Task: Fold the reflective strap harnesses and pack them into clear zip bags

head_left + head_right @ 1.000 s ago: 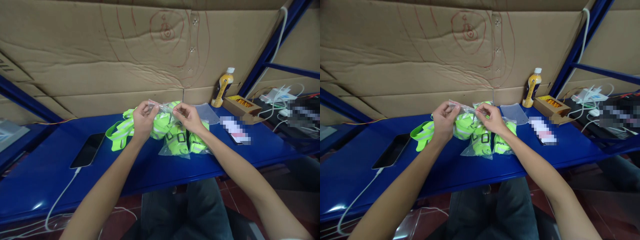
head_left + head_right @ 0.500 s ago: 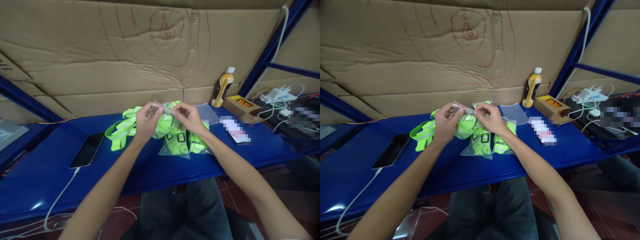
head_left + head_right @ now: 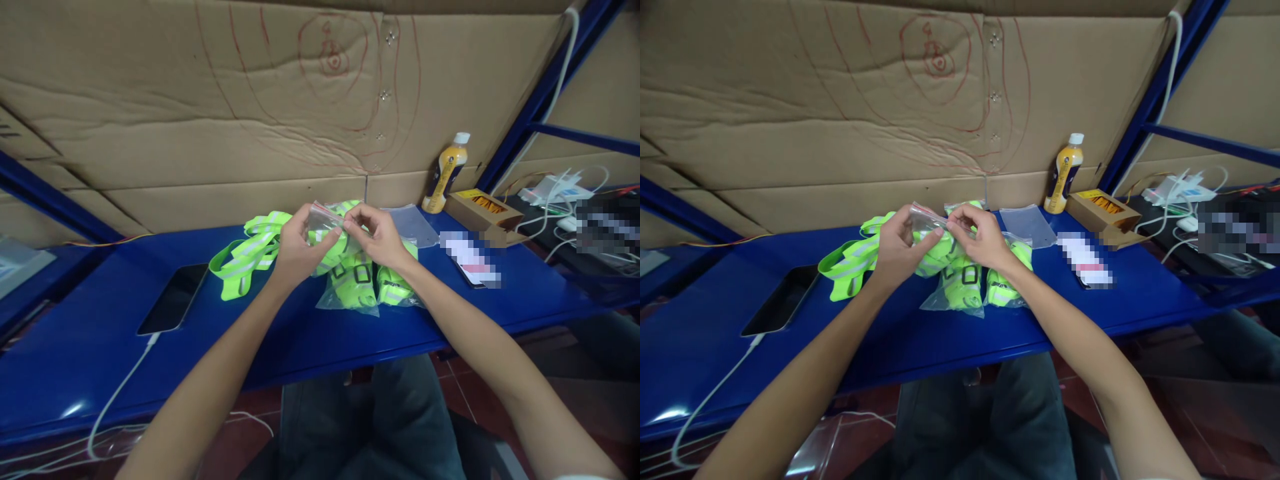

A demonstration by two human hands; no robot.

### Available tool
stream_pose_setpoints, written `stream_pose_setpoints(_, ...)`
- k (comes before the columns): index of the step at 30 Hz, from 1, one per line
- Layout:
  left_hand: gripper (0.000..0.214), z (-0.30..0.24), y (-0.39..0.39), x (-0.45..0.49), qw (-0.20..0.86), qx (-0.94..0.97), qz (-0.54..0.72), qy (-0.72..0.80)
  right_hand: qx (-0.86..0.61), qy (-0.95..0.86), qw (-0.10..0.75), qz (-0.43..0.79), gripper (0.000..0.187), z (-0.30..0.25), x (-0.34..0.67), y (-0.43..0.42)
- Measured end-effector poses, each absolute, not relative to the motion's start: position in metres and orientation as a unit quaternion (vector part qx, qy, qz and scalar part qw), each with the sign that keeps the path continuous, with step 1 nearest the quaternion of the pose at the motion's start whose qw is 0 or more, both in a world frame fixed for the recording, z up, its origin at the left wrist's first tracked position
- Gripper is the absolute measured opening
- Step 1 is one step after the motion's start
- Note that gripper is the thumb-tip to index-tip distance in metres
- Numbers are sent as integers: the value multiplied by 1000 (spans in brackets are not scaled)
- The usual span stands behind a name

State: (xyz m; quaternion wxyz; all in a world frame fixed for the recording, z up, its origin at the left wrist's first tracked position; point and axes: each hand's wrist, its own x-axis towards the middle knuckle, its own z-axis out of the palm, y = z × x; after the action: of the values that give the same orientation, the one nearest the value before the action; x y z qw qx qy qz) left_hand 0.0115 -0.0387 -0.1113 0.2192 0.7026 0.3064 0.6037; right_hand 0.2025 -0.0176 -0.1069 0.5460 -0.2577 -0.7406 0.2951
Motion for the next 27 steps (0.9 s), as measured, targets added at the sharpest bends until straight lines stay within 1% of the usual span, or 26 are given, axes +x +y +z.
stream_pose_setpoints(3, 31, -112, -40, 11, 195, 721, 580, 325, -255, -743, 539, 304, 49, -106, 205, -16)
stream_pose_setpoints(6, 27, -111, -42, 11, 198, 731, 564, 329, -251, -753, 519, 318, 50, -106, 207, -14)
stream_pose_setpoints(9, 27, -111, -42, 11, 208, 730, 562, 329, -248, -756, 514, 321, 50, -106, 209, -12)
stream_pose_setpoints(14, 16, -110, -41, 12, 221, 730, 571, 302, -253, -769, 504, 302, 42, -99, 212, -18)
stream_pose_setpoints(23, 14, -111, -44, 13, 218, 732, 574, 294, -243, -787, 500, 266, 41, -96, 213, -22)
stream_pose_setpoints(27, 13, -111, -45, 13, 212, 741, 562, 299, -225, -797, 498, 258, 35, -96, 212, -23)
